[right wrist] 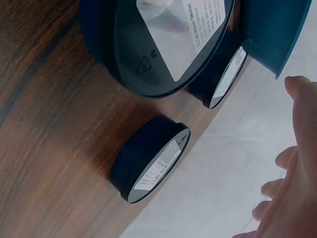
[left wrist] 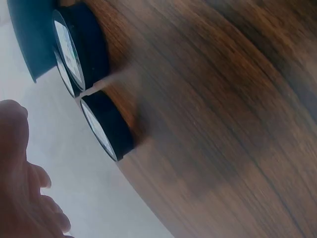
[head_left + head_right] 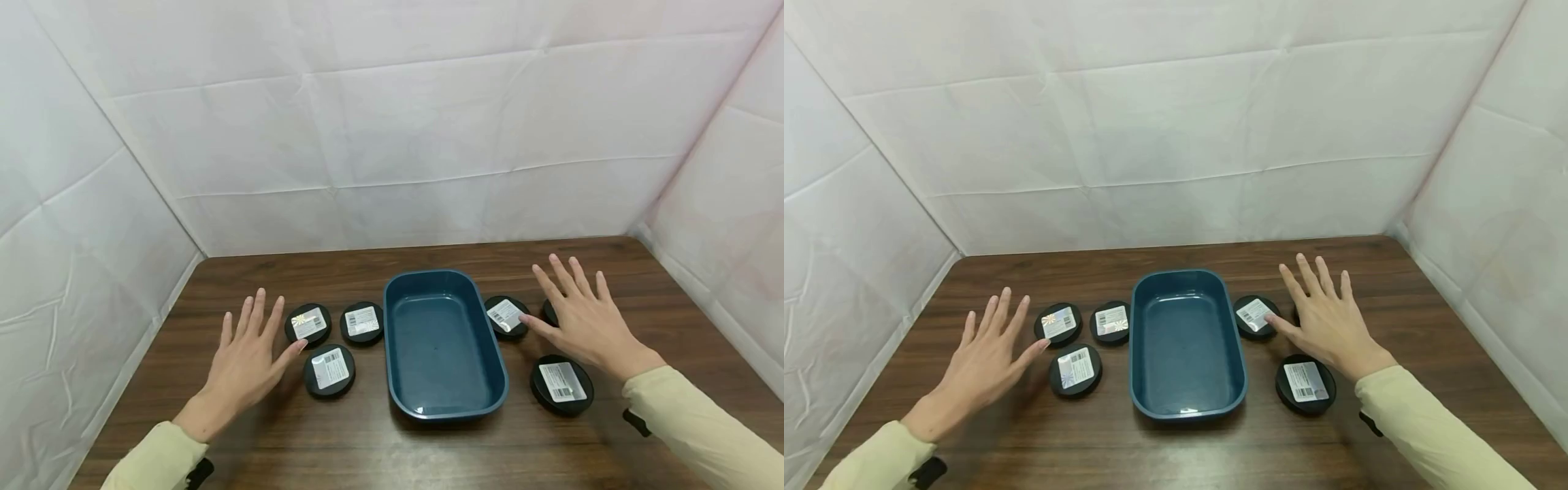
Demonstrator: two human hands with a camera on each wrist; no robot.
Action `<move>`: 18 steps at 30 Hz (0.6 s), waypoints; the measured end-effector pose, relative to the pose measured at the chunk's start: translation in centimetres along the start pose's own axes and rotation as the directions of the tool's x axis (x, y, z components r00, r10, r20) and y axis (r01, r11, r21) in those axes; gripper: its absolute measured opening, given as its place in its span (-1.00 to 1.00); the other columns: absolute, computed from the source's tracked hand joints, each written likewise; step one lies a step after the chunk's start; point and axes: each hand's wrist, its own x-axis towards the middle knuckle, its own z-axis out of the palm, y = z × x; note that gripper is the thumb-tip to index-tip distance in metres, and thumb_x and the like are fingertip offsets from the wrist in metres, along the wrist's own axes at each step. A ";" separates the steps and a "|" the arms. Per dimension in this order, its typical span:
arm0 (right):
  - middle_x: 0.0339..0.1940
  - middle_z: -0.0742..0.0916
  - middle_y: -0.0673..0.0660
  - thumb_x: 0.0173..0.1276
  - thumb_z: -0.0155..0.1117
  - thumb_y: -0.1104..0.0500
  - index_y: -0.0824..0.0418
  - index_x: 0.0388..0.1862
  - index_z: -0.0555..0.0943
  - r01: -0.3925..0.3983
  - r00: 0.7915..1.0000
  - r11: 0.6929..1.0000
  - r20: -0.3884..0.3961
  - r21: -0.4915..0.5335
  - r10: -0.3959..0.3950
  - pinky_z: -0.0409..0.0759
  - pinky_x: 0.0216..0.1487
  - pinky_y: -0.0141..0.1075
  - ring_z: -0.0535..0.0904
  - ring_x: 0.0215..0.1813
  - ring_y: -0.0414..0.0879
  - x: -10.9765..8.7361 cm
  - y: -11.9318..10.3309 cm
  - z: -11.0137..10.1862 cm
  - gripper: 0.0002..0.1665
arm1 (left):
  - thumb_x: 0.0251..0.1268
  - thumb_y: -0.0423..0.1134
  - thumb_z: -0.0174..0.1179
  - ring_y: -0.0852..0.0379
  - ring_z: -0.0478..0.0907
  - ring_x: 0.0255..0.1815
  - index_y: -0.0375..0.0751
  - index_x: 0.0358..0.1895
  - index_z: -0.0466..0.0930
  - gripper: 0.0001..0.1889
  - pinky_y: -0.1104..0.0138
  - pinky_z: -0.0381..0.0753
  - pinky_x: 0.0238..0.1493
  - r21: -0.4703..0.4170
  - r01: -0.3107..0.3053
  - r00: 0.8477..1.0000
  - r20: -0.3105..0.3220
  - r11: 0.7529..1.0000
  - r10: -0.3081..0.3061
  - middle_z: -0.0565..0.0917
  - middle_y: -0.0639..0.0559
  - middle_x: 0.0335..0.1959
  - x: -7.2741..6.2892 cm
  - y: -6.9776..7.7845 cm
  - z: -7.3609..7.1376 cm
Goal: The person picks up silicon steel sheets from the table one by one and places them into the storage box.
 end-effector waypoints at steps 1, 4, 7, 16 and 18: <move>0.69 -0.02 0.31 0.44 0.06 -0.40 0.12 0.67 -0.03 0.003 1.000 1.000 0.001 0.003 -0.003 -0.19 0.50 0.48 -0.22 0.67 0.36 0.0 0.0 0.0 0.07 | 0.50 0.29 -0.06 -0.34 -0.16 0.65 -0.19 0.63 -0.05 -0.13 -0.31 -0.22 0.57 -0.004 -0.001 1.000 0.000 1.000 0.001 -0.13 -0.35 0.65 0.0 0.1 0.0; 0.68 -0.01 0.31 0.43 0.07 -0.41 0.12 0.67 -0.03 0.010 1.000 1.000 0.008 0.013 -0.010 -0.15 0.51 0.46 -0.19 0.67 0.36 0.1 -0.2 0.0 0.08 | 0.50 0.29 -0.06 -0.34 -0.16 0.65 -0.20 0.62 -0.04 -0.13 -0.31 -0.21 0.58 -0.012 -0.008 1.000 -0.002 1.000 0.008 -0.12 -0.35 0.65 0.1 0.5 0.2; 0.68 -0.01 0.32 0.43 0.08 -0.41 0.12 0.67 -0.04 0.012 1.000 1.000 0.019 0.021 -0.012 -0.12 0.51 0.44 -0.17 0.67 0.36 0.2 -0.2 0.0 0.09 | 0.51 0.28 -0.06 -0.33 -0.17 0.66 -0.21 0.63 -0.06 -0.13 -0.29 -0.20 0.59 -0.023 -0.013 1.000 -0.003 1.000 0.012 -0.14 -0.34 0.65 0.4 0.9 0.4; 0.68 0.04 0.31 0.42 0.12 -0.39 0.14 0.67 -0.01 0.033 0.999 0.999 0.017 0.030 -0.033 0.03 0.51 0.39 -0.07 0.66 0.34 0.5 -0.6 0.0 0.09 | 0.52 0.27 -0.08 -0.29 -0.21 0.67 -0.19 0.64 -0.11 -0.14 -0.26 -0.19 0.61 -0.082 -0.021 1.000 0.007 0.996 0.021 -0.20 -0.29 0.66 1.0 2.5 1.3; 0.68 0.06 0.30 0.41 0.14 -0.38 0.14 0.66 0.01 0.038 0.999 0.999 0.007 0.023 -0.038 0.06 0.50 0.38 -0.03 0.65 0.34 0.6 -0.7 0.1 0.08 | 0.52 0.27 -0.08 -0.28 -0.21 0.68 -0.18 0.64 -0.11 -0.13 -0.25 -0.18 0.61 -0.092 -0.024 1.000 0.002 0.995 0.025 -0.19 -0.29 0.66 1.0 2.8 1.5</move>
